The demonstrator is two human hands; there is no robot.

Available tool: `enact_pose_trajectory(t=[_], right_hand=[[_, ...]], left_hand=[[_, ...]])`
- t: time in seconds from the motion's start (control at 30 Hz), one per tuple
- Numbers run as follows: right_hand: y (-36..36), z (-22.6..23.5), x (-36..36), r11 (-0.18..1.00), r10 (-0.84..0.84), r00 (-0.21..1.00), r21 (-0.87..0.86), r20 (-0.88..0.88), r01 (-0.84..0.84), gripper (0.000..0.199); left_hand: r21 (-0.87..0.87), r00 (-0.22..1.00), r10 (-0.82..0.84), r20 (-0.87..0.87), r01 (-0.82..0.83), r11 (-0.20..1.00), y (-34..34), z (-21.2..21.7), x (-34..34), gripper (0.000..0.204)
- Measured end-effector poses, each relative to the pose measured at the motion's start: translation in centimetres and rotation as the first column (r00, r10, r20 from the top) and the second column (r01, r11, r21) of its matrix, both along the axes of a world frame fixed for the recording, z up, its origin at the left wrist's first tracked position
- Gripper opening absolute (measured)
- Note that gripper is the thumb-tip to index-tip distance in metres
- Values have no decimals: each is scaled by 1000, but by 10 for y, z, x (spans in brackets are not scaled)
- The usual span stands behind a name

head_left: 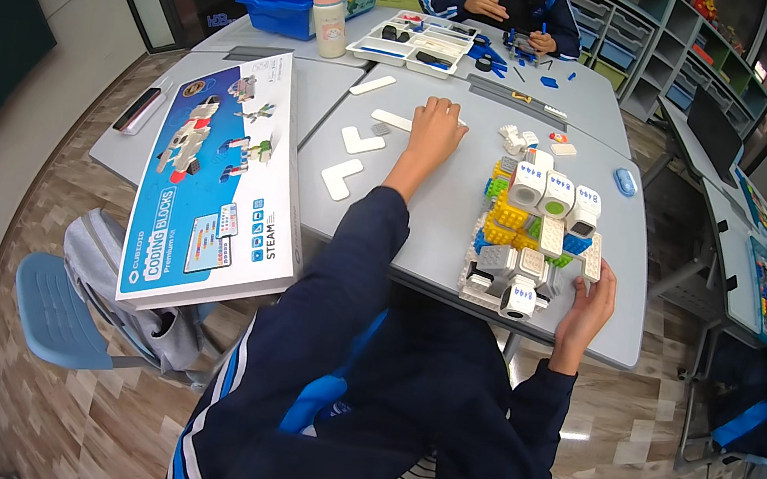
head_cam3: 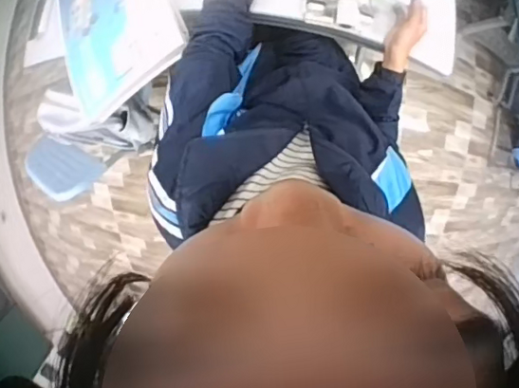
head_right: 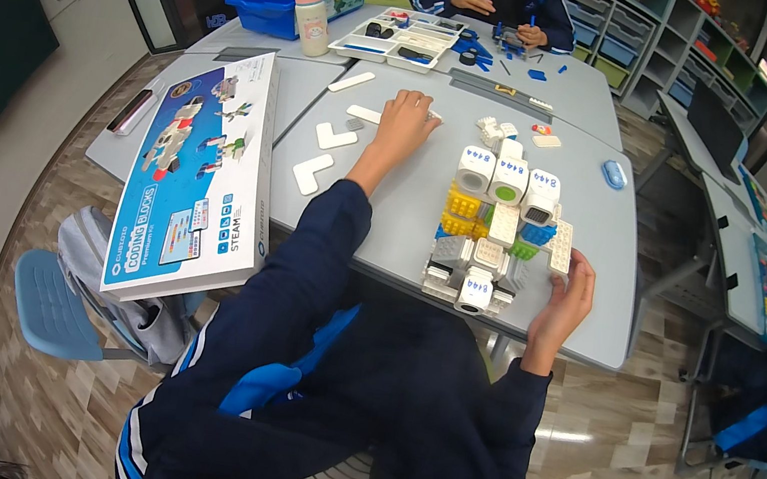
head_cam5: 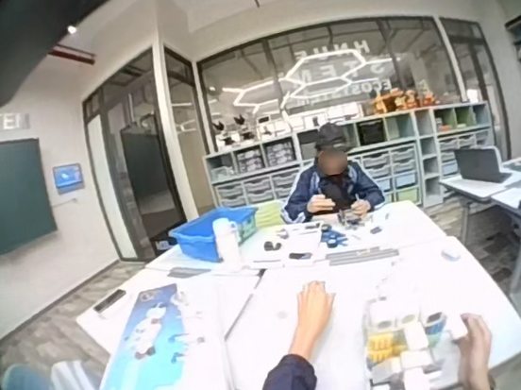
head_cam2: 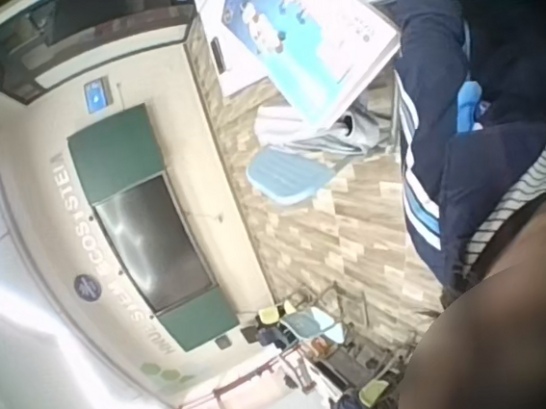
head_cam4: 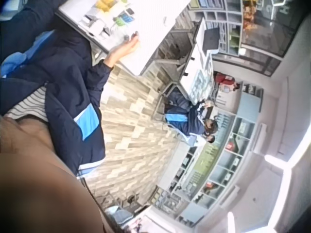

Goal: The person assembles a multi-colored block structure on a table, repeatedly picking up individual blocks and attaching them to the growing model. They adjust and reposition pieces to fit, occasionally removing and replacing blocks to improve alignment.

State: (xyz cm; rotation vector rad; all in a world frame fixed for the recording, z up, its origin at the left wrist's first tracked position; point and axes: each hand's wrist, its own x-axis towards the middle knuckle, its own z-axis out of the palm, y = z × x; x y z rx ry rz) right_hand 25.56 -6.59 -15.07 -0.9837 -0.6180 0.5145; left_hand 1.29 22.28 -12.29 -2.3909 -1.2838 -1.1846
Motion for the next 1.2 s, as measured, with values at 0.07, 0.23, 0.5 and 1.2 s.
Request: enact_pose_trajectory(t=[0.07, 0.23, 0.5, 1.2], right_hand=[[-1, 0, 0, 1000, -1, 1000, -6, -16, 1, 28], [-2, 0, 0, 1000, 4, 1000, 23, -10, -4, 29], [-25, 53, -20, 976, -190, 964, 143, 187, 164, 29], [-49, 141, -16, 915, 330, 858, 92, 394, -394, 30]], left_hand=[[-144, 986, 112, -121, -129, 981, 11, -3, 13, 39], [2, 997, 74, 25, -74, 997, 0, -2, 17, 38], [169, 228, -436, 871, 694, 700, -158, 91, -12, 43], [218, 793, -565, 227, 524, 823, -245, 144, 16, 50]])
